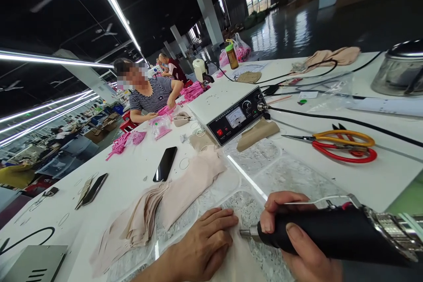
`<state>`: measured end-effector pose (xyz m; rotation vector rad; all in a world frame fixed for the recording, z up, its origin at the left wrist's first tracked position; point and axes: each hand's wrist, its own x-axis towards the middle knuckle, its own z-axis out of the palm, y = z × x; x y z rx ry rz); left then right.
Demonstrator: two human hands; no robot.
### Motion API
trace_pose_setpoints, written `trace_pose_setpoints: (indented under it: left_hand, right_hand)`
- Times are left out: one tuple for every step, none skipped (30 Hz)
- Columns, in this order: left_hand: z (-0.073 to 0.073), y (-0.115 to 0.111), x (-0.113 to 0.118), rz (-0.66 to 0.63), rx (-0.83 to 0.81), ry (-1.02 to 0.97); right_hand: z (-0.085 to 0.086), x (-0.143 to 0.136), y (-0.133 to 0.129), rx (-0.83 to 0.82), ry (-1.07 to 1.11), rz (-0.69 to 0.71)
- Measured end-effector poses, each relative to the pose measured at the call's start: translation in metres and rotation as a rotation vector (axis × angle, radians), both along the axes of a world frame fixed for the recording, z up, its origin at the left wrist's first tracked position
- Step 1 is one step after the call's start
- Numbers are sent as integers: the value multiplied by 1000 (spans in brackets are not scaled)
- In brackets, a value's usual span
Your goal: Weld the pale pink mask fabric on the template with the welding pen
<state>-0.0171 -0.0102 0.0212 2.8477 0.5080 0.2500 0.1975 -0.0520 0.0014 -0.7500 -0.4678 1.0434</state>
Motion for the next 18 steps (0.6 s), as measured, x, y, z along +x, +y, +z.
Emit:
trace_pose_setpoints:
  left_hand:
    - [0, 0, 0, 0, -1, -8]
    - [0, 0, 0, -1, 0, -13]
    - [0, 0, 0, -3, 0, -14]
    - [0, 1, -1, -4, -1, -10]
    - [0, 1, -1, -3, -1, -5]
    - [0, 1, -1, -2, 0, -1]
    - [-1, 1, -2, -2, 1, 0]
    - [-2, 1, -2, -3, 1, 0]
    - [-3, 2, -3, -5, 3, 0]
    - [-5, 2, -3, -8, 4, 3]
    - [-7, 2, -4, -12, 6, 4]
    - [-9, 2, -4, -16, 9, 2]
    - [-12, 3, -4, -18, 13, -4]
    - [-14, 3, -5, -19, 19, -13]
    - [-16, 3, -5, -19, 26, -21]
    - [-18, 2, -5, -17, 31, -25]
    - [-19, 2, -6, -13, 34, -23]
    - [-20, 2, -6, -9, 36, -12]
  right_hand:
    - [-2, 0, -1, -6, 27, 14]
    - [-5, 0, -1, -13, 48, 26]
    - [-6, 0, -2, -18, 58, 31]
    - [-8, 1, -2, -19, 56, 31]
    - [-9, 1, -3, -18, 45, 28]
    - [-11, 2, -2, -15, 29, 17]
    - [-11, 2, -1, -10, 10, 0]
    - [-12, 3, 0, -6, -12, -20]
    - [-13, 3, 2, 0, -35, -40]
    - [-13, 4, 4, 6, -54, -55]
    - [-13, 4, 6, 10, -68, -64]
    - [-13, 4, 8, 12, -77, -66]
    - [-14, 4, 10, 12, -82, -63]
    - [-14, 3, 11, 10, -85, -58]
    - [-15, 3, 13, 7, -86, -52]
    - [-15, 3, 13, 4, -86, -45]
    - [-16, 3, 14, -1, -85, -39]
    - [-17, 3, 14, -6, -83, -35]
